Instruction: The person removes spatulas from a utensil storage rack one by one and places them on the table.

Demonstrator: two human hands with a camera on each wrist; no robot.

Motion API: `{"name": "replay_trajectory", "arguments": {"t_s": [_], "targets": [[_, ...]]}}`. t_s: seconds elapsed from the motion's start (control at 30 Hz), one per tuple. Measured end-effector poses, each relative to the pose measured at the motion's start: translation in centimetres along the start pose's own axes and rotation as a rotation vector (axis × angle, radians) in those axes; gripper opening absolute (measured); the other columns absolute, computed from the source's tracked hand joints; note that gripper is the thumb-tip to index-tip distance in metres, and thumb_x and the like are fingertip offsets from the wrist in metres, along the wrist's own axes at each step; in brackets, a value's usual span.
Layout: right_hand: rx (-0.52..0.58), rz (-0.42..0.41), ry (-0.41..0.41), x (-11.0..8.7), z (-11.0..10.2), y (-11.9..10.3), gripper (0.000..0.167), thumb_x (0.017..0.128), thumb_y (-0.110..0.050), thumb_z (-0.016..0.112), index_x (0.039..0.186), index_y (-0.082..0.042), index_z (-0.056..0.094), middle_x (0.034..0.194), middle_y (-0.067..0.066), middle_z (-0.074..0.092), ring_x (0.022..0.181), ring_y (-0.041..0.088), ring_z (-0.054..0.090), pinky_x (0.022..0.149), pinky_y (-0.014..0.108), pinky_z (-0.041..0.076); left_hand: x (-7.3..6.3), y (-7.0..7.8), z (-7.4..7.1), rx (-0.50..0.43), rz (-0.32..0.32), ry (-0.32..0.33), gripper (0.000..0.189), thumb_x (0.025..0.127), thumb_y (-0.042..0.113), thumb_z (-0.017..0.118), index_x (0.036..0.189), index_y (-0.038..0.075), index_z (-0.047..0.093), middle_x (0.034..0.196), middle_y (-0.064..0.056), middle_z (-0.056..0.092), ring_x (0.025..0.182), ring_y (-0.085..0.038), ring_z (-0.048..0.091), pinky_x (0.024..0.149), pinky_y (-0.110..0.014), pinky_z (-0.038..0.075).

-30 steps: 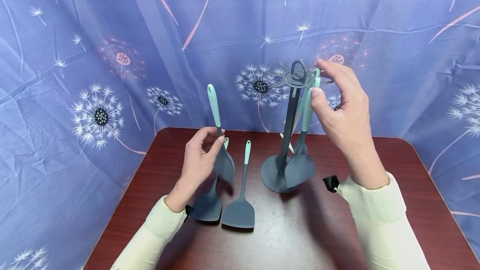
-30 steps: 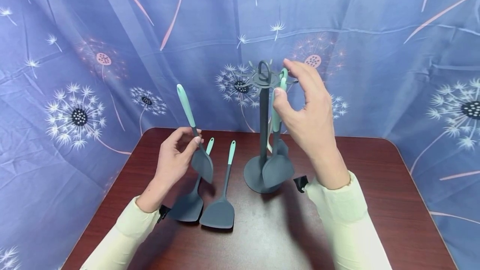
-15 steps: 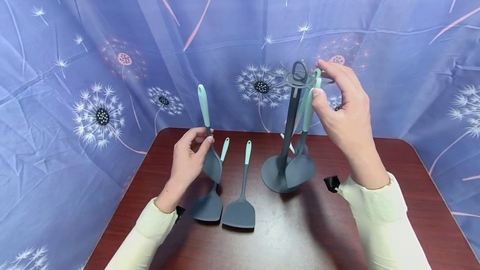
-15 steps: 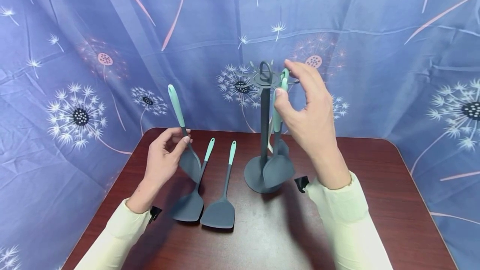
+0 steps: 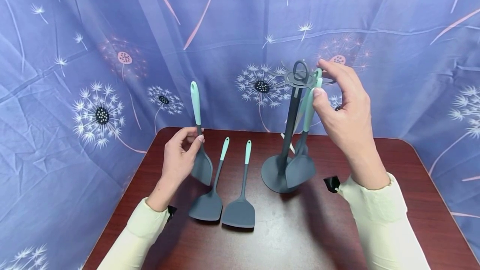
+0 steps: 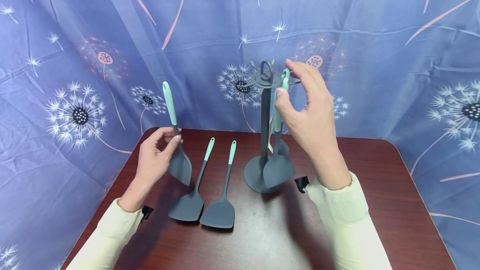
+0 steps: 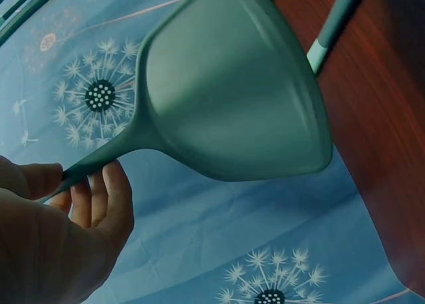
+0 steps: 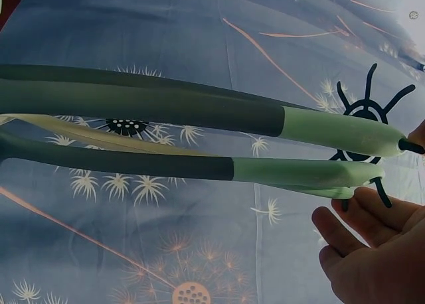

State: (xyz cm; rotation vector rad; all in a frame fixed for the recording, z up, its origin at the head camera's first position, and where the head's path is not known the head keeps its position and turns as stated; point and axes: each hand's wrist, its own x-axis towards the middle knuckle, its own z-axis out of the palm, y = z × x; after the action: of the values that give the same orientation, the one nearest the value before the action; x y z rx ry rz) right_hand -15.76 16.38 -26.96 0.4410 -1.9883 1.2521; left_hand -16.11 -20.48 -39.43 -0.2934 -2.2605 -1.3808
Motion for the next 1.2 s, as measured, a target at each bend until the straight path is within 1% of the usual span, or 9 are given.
{"name": "replay_trajectory", "arguments": {"t_s": [0.1,0.23,0.4,0.53,0.63,0.77,0.87,1.03,1.2], "targets": [[0.000,0.000,0.000,0.0,0.0,0.0,0.049,0.093,-0.017,0.064,0.142,-0.018,0.071,0.133,0.009,0.069,0.126,0.018,0.059,0.112,0.026,0.039,0.0,-0.3,-0.2,0.023,-0.013,0.003,0.020,0.100,0.011,0.074,0.119,0.006,0.077,0.101,-0.009,0.076,0.085,-0.012,0.069,0.070,-0.013,0.050],[-0.002,0.008,-0.002,0.0,0.0,-0.1,0.049,0.093,-0.017,0.064,0.142,-0.019,0.070,0.134,0.008,0.069,0.126,0.015,0.059,0.111,0.026,0.039,0.0,-0.7,-0.5,0.048,-0.028,-0.005,0.019,0.100,0.010,0.075,0.118,0.007,0.078,0.100,-0.008,0.076,0.083,-0.011,0.069,0.068,-0.014,0.050],[-0.008,0.002,-0.003,0.0,0.0,-0.1,0.049,0.093,-0.018,0.064,0.142,-0.019,0.070,0.134,0.007,0.069,0.127,0.016,0.059,0.113,0.027,0.039,0.1,-1.2,-1.0,0.081,-0.052,-0.014,0.017,0.099,0.009,0.075,0.116,0.009,0.078,0.096,-0.007,0.076,0.079,-0.011,0.068,0.063,-0.015,0.049],[-0.010,-0.005,0.000,0.0,0.1,-0.1,0.049,0.093,-0.018,0.063,0.142,-0.018,0.070,0.135,0.007,0.068,0.126,0.014,0.059,0.113,0.027,0.039,0.1,-1.8,-1.3,0.115,-0.068,-0.021,0.017,0.100,0.010,0.075,0.117,0.009,0.077,0.093,-0.006,0.076,0.077,-0.013,0.068,0.061,-0.016,0.048],[-0.008,-0.001,0.000,0.0,0.1,-0.1,0.049,0.093,-0.017,0.063,0.142,-0.018,0.070,0.136,0.007,0.068,0.125,0.012,0.059,0.113,0.027,0.039,0.1,-2.3,-1.4,0.139,-0.076,-0.028,0.018,0.100,0.010,0.074,0.118,0.008,0.077,0.094,-0.007,0.076,0.079,-0.015,0.069,0.061,-0.016,0.046],[-0.005,0.001,-0.001,0.0,0.1,-0.1,0.049,0.093,-0.016,0.063,0.142,-0.017,0.070,0.134,0.009,0.068,0.126,0.015,0.059,0.116,0.028,0.037,0.1,-3.1,-1.7,0.171,-0.096,-0.040,0.018,0.101,0.010,0.073,0.119,0.008,0.077,0.094,-0.007,0.076,0.082,-0.018,0.070,0.062,-0.016,0.045],[-0.006,0.001,-0.002,0.0,0.1,-0.1,0.049,0.093,-0.015,0.062,0.142,-0.017,0.070,0.135,0.009,0.068,0.127,0.017,0.059,0.116,0.028,0.037,0.1,-3.6,-1.8,0.193,-0.111,-0.049,0.018,0.102,0.011,0.073,0.118,0.010,0.077,0.092,-0.006,0.076,0.081,-0.019,0.068,0.061,-0.016,0.044],[-0.006,0.007,-0.002,0.0,0.1,-0.2,0.050,0.093,-0.015,0.062,0.142,-0.018,0.070,0.136,0.008,0.068,0.124,0.011,0.059,0.113,0.027,0.038,0.2,-4.3,-2.1,0.233,-0.128,-0.065,0.018,0.102,0.013,0.072,0.119,0.010,0.077,0.090,-0.005,0.076,0.073,-0.017,0.063,0.058,-0.019,0.041],[-0.003,0.005,0.001,0.0,0.1,-0.2,0.050,0.093,-0.014,0.062,0.142,-0.017,0.070,0.135,0.009,0.068,0.123,0.008,0.059,0.114,0.028,0.038,0.2,-5.0,-2.2,0.278,-0.149,-0.087,0.018,0.102,0.014,0.073,0.119,0.008,0.078,0.091,-0.006,0.076,0.055,-0.014,0.050,0.054,-0.024,0.038]]}}
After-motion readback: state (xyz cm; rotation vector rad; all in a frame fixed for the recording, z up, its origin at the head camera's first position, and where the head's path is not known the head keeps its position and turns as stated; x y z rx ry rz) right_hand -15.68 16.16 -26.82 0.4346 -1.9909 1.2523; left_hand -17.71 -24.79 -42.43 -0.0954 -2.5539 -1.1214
